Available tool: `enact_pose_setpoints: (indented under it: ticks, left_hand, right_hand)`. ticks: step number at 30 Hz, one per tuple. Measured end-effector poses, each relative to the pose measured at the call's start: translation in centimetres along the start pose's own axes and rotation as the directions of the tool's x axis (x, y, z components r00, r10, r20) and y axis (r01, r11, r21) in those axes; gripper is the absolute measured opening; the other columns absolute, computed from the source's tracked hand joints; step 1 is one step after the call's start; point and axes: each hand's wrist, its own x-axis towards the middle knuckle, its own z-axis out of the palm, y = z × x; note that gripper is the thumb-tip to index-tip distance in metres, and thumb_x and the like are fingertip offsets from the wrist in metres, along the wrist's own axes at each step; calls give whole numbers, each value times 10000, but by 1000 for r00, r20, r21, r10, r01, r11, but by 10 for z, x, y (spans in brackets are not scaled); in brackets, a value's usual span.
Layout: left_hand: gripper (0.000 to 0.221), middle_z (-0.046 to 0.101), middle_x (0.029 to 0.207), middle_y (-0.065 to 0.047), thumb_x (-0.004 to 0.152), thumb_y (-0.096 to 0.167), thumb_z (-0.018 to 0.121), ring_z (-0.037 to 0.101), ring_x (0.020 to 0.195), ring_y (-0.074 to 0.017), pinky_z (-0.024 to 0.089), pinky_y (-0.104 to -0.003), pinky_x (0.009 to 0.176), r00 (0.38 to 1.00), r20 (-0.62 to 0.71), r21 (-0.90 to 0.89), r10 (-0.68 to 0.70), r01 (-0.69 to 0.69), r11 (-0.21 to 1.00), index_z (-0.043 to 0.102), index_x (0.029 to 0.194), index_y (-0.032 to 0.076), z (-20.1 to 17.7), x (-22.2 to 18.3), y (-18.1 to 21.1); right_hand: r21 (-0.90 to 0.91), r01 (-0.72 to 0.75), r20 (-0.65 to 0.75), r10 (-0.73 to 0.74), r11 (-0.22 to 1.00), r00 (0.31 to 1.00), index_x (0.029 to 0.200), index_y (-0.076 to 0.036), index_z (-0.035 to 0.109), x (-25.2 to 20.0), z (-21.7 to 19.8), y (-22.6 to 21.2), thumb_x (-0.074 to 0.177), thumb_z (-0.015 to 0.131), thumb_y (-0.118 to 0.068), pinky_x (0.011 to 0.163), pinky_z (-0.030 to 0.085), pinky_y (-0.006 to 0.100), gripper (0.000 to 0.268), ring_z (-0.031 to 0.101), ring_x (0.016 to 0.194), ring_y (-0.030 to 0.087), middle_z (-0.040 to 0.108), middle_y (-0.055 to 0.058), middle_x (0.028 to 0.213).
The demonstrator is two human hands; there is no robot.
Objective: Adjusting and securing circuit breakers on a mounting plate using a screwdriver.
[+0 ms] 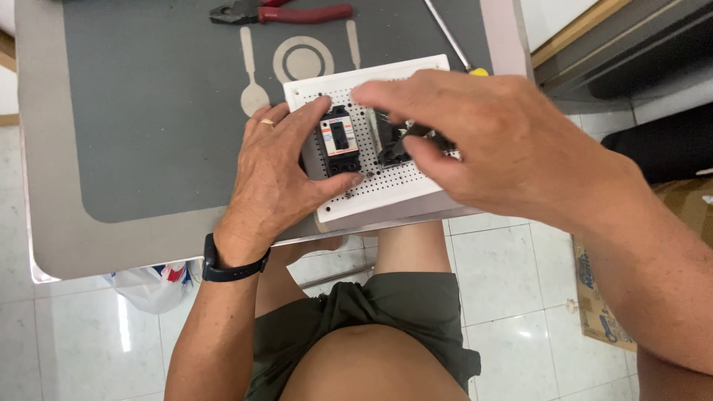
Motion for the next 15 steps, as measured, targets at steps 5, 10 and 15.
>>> enact_pose_setpoints:
  ticks: [5,10,15]
  left_hand:
    - [853,619,1289,-128,702,451,845,491,1221,-439,286,-525,1097,1000,19,-9,-23,23,1000,507,1380,59,-2,0,1]
    - [868,615,1283,-140,689,442,860,483,1231,-424,291,-515,1102,1000,11,-8,-21,21,1000,508,1373,40,0,0,2]
    - [869,627,1271,-124,674,466,841,471,1224,-461,294,-515,1081,998,15,-8,-55,55,998,512,1369,61,1,0,0]
  right_hand:
    - [-272,-15,-160,-30,962,987,1029,-142,653,-2,23,10,1005,743,-184,427,330,309,102,511,504,167,584,-46,634]
    - [-230,-31,-184,-12,973,983,1079,-122,638,-7,18,7,960,693,-108,406,322,321,131,513,533,183,594,-16,704]
    - [84,-71,19,69,994,997,1326,-100,554,-8,4,-1,895,561,12,567,448,401,445,578,744,235,671,41,1093]
